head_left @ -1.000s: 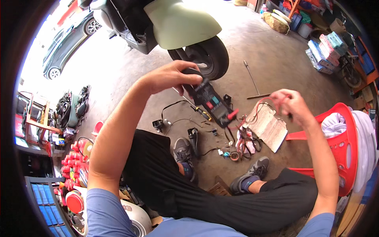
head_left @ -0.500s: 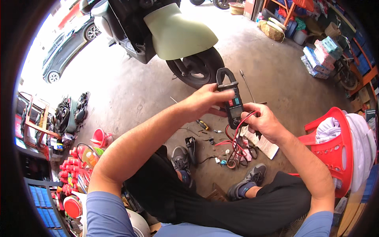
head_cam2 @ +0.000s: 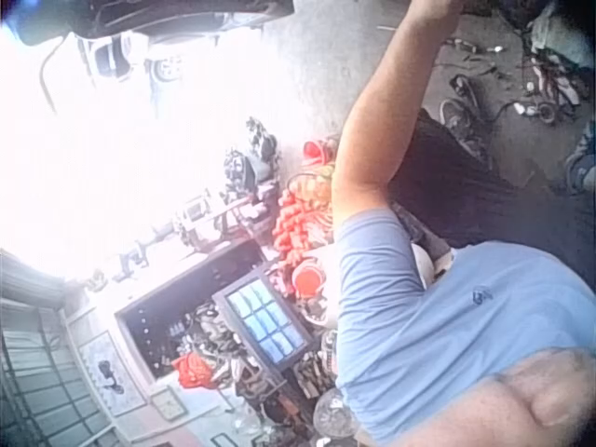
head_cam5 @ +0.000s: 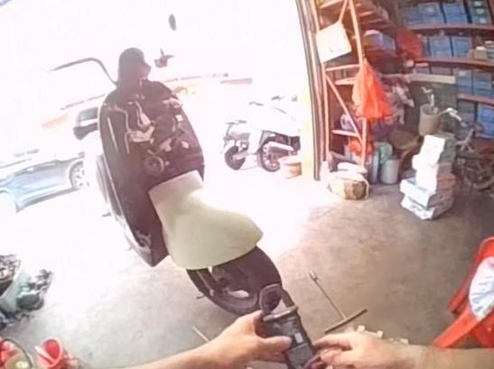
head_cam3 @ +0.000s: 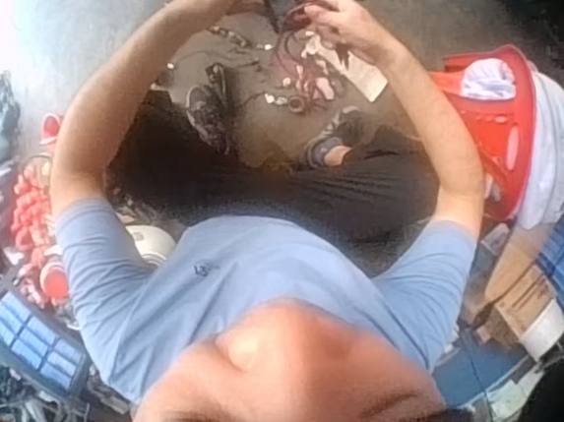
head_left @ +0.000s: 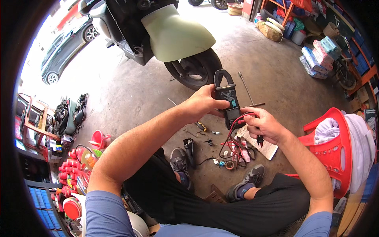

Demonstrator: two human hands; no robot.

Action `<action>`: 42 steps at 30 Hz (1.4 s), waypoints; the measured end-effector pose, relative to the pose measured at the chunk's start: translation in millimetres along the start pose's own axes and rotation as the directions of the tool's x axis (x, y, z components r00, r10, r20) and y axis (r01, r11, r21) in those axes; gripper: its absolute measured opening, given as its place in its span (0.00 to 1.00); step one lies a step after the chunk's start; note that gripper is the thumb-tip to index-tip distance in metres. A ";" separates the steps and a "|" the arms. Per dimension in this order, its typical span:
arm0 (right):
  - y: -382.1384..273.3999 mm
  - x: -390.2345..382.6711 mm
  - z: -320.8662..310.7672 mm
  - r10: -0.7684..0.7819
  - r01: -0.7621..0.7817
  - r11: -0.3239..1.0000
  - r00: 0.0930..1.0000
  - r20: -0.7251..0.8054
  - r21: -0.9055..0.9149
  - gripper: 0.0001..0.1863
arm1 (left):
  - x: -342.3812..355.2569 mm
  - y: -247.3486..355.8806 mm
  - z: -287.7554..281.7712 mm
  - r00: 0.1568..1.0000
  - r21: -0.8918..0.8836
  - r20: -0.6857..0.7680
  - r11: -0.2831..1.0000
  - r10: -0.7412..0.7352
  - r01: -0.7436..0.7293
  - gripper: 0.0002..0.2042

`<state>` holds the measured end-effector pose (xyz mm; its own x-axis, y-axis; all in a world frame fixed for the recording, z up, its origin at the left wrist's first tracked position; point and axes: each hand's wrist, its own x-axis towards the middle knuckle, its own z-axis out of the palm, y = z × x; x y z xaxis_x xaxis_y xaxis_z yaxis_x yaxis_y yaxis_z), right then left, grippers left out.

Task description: Repairing or testing motorcycle electrical components using a multimeter and wiring tools.

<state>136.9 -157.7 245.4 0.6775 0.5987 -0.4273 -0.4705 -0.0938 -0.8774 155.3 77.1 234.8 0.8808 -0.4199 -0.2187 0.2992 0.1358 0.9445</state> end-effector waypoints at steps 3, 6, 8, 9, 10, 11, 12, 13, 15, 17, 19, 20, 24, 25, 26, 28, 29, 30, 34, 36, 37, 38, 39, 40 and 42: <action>1.1 -0.3 -2.7 0.022 -0.022 1.000 0.999 0.029 0.000 0.21 | -0.5 2.8 1.1 1.000 0.075 -0.009 0.997 -0.002 0.002 0.17; 2.5 1.6 -2.8 -0.025 0.023 0.998 0.999 -0.022 -0.058 0.19 | -0.5 7.8 0.3 0.999 0.100 -0.039 0.995 0.015 -0.011 0.17; 3.2 3.3 -3.1 -0.074 0.065 0.991 0.994 -0.074 -0.117 0.18 | -1.2 12.3 -1.0 0.997 0.116 -0.077 0.993 0.012 -0.003 0.17; 3.6 4.2 -3.7 -0.130 0.106 0.980 0.982 -0.134 -0.169 0.17 | -1.2 13.6 -2.2 0.993 0.131 -0.116 0.991 0.010 0.005 0.16; 4.2 5.1 -4.0 -0.187 0.143 0.965 0.964 -0.190 -0.222 0.15 | 0.0 12.3 -4.6 0.993 0.131 -0.116 0.991 0.010 0.006 0.16; 5.3 5.7 -4.5 -0.231 0.178 0.956 0.946 -0.228 -0.233 0.13 | 1.7 10.5 -6.5 0.990 0.101 -0.135 0.995 0.030 -0.016 0.16; 4.4 5.6 -4.6 -0.230 0.175 0.956 0.946 -0.229 -0.234 0.13 | 2.9 8.7 -8.6 0.987 0.071 -0.156 0.997 0.049 -0.038 0.16; 2.5 5.5 -4.7 -0.254 0.187 0.940 0.942 -0.220 -0.284 0.12 | 3.5 6.8 -11.3 0.987 0.055 -0.152 0.997 0.059 -0.051 0.16; 1.8 2.7 -6.4 -0.284 0.207 0.921 0.936 -0.207 -0.331 0.12 | 2.3 12.2 -7.2 0.985 0.049 -0.158 0.997 0.074 -0.067 0.15; 5.4 4.5 -8.8 -0.305 0.226 0.905 0.936 -0.179 -0.359 0.11 | 1.9 13.4 -6.3 0.982 0.039 -0.165 0.996 0.088 -0.083 0.15; 3.3 3.8 -8.8 -0.294 0.199 0.890 0.938 -0.183 -0.410 0.10 | 2.1 12.1 -7.4 0.983 0.060 -0.167 0.996 0.074 -0.065 0.15; 2.4 3.6 -8.8 -0.285 0.173 0.872 0.940 -0.188 -0.458 0.09 | 1.8 12.6 -7.1 0.983 0.060 -0.167 0.996 0.074 -0.065 0.15; 10.5 11.6 0.0 -0.621 0.413 0.695 0.757 -0.203 -0.588 0.06 | 1.3 12.2 -4.2 0.987 0.014 -0.140 0.997 0.074 -0.073 0.15; 5.4 7.7 3.8 -0.679 0.400 0.584 0.717 -0.156 -0.706 0.05 | 2.0 11.2 -3.8 0.987 0.011 -0.148 0.998 0.066 -0.065 0.15; 1.0 4.9 7.3 -0.728 0.377 0.460 0.679 -0.098 -0.804 0.04 | 2.4 10.1 -4.3 0.987 0.011 -0.149 0.998 0.065 -0.064 0.15; -3.4 3.6 9.7 -0.720 0.351 0.410 0.691 -0.063 -0.842 0.04 | 2.9 8.4 -5.3 0.984 0.012 -0.160 0.997 0.075 -0.074 0.16; -5.6 2.5 10.2 -0.711 0.323 0.355 0.702 -0.029 -0.877 0.03 | 3.1 8.6 -5.1 0.984 0.012 -0.159 0.997 0.076 -0.075 0.16; -7.0 1.2 10.8 -0.712 0.323 0.354 0.702 -0.029 -0.878 0.03 | 3.1 8.8 -5.0 0.985 0.014 -0.160 0.998 0.068 -0.067 0.16; -7.9 -0.7 11.1 -0.681 0.253 0.277 0.732 -0.004 -0.927 0.05 | 4.4 6.5 -4.3 0.983 0.005 -0.164 0.996 0.088 -0.088 0.16; -7.5 -0.2 11.2 -0.678 0.258 0.252 0.735 0.020 -0.933 0.06 | 5.2 3.4 -6.1 0.983 0.035 -0.165 0.997 0.075 -0.071 0.16; -7.5 -0.4 11.3 -0.655 0.262 0.272 0.755 0.021 -0.926 0.06 | 5.5 2.0 -7.0 0.984 0.066 -0.165 0.996 0.064 -0.053 0.16; -7.8 -1.0 11.2 -0.632 0.263 0.291 0.775 0.021 -0.920 0.06 | 5.5 2.1 -6.8 0.984 0.066 -0.163 0.996 0.064 -0.054 0.16; -6.8 -0.8 11.0 -0.632 0.261 0.291 0.775 0.020 -0.920 0.06 | 5.1 2.2 -6.5 0.987 0.064 -0.148 0.996 0.063 -0.054 0.16; -4.8 0.0 10.9 -0.647 0.286 0.299 0.762 0.027 -0.910 0.07 | 4.8 2.3 -6.3 0.989 0.063 -0.132 0.997 0.062 -0.055 0.16; -1.4 0.9 10.8 -0.663 0.312 0.306 0.748 0.033 -0.899 0.09 | 3.6 1.4 -7.4 0.992 0.052 -0.111 0.998 0.052 -0.047 0.16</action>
<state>132.0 -148.5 248.6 0.7997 0.5363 0.2698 0.5757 -0.5573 -0.5983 161.6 82.5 233.5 0.9304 -0.3103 -0.1950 0.2383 0.1079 0.9652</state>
